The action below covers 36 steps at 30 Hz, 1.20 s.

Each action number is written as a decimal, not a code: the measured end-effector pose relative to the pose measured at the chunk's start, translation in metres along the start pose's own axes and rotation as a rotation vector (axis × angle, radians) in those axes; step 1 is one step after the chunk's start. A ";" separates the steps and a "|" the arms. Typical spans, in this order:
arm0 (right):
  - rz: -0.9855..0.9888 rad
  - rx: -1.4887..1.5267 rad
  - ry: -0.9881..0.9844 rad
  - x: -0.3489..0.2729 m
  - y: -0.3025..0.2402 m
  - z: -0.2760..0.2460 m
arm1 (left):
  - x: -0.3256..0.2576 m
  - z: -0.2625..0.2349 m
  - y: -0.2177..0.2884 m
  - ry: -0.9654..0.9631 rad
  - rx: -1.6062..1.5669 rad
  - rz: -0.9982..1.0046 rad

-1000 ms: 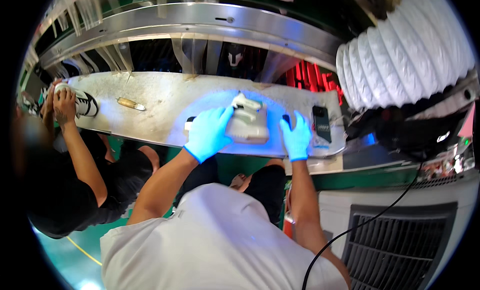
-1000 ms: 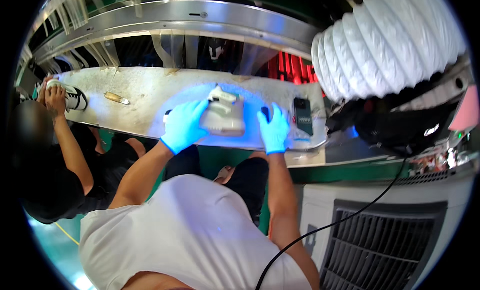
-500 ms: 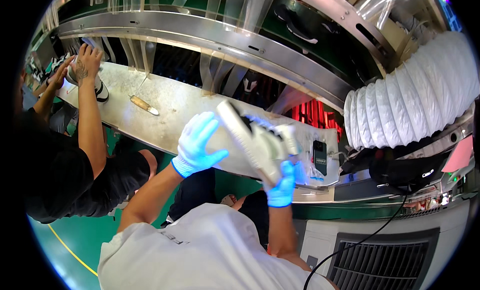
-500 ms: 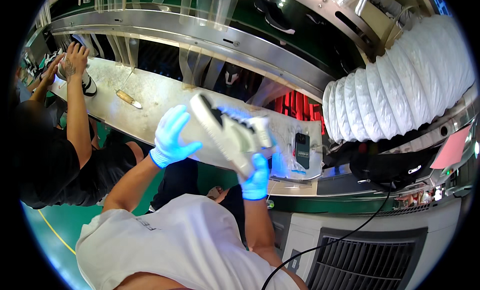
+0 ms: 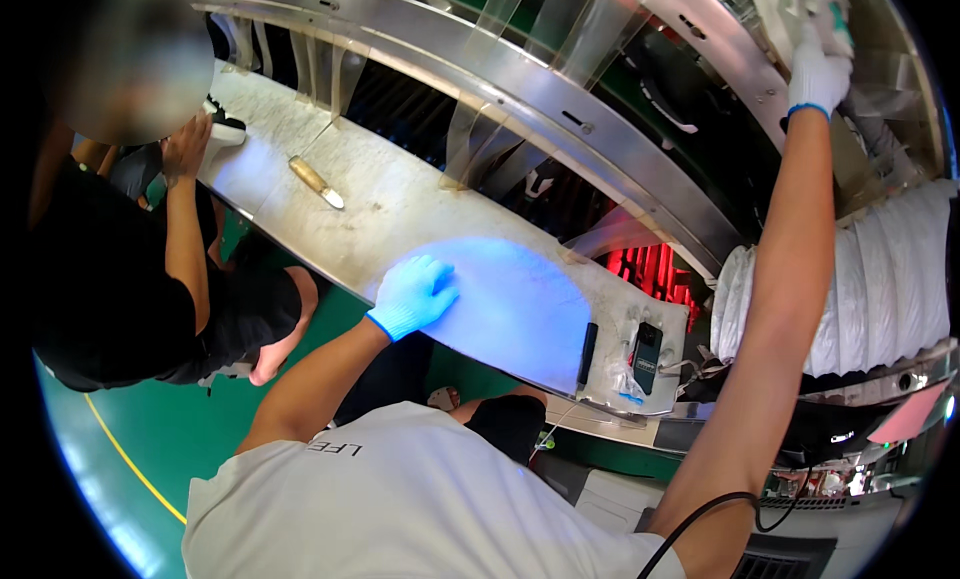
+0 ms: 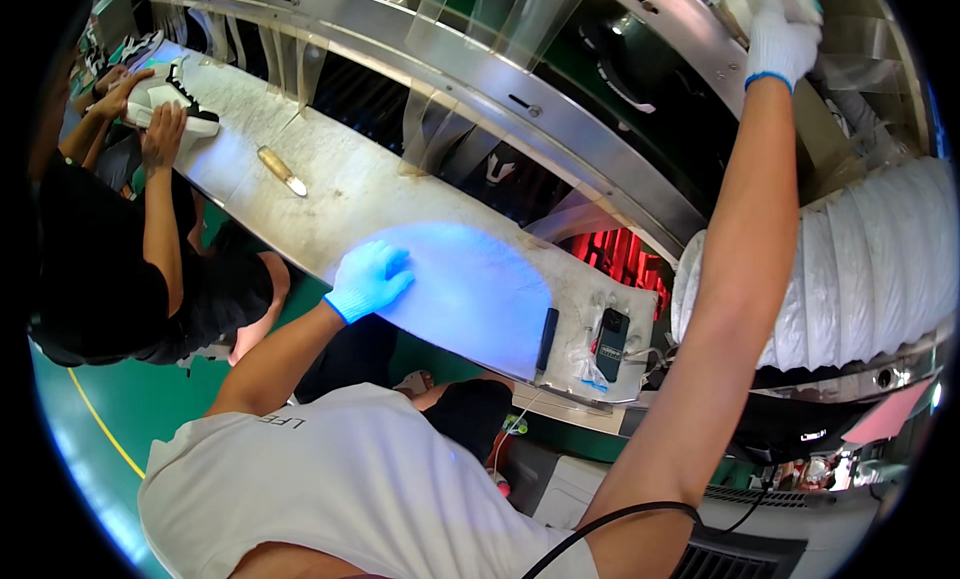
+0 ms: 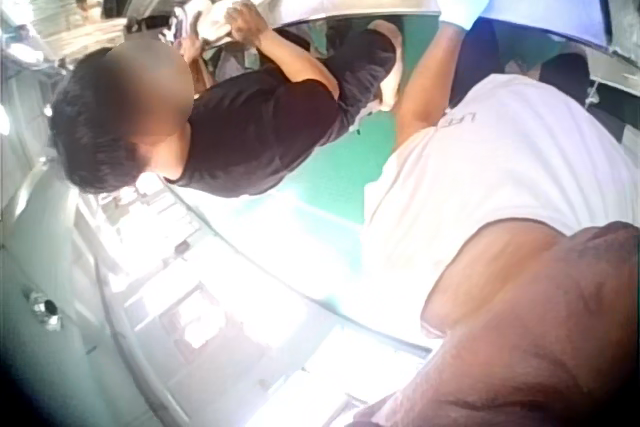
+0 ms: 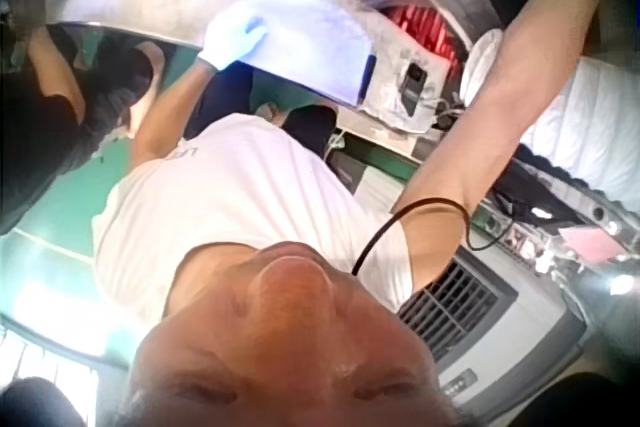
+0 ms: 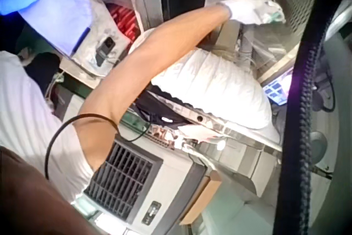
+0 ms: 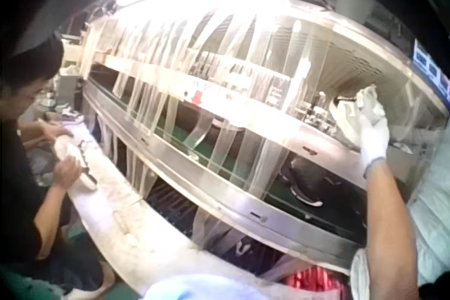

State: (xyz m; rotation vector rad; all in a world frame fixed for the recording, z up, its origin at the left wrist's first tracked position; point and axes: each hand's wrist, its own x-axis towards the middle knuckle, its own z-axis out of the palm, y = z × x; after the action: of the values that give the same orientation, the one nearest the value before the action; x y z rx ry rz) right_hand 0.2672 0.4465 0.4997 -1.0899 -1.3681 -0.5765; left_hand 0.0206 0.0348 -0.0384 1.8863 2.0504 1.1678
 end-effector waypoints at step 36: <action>0.209 -0.613 -0.762 -0.201 0.136 -0.021 | 0.002 -0.014 0.006 -0.046 -0.093 -0.113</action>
State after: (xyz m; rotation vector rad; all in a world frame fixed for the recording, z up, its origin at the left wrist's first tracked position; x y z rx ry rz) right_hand 0.3586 0.4353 0.2739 -2.0710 -1.7304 -0.4462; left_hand 0.0174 0.0302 -0.0241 1.7160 2.0129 1.1599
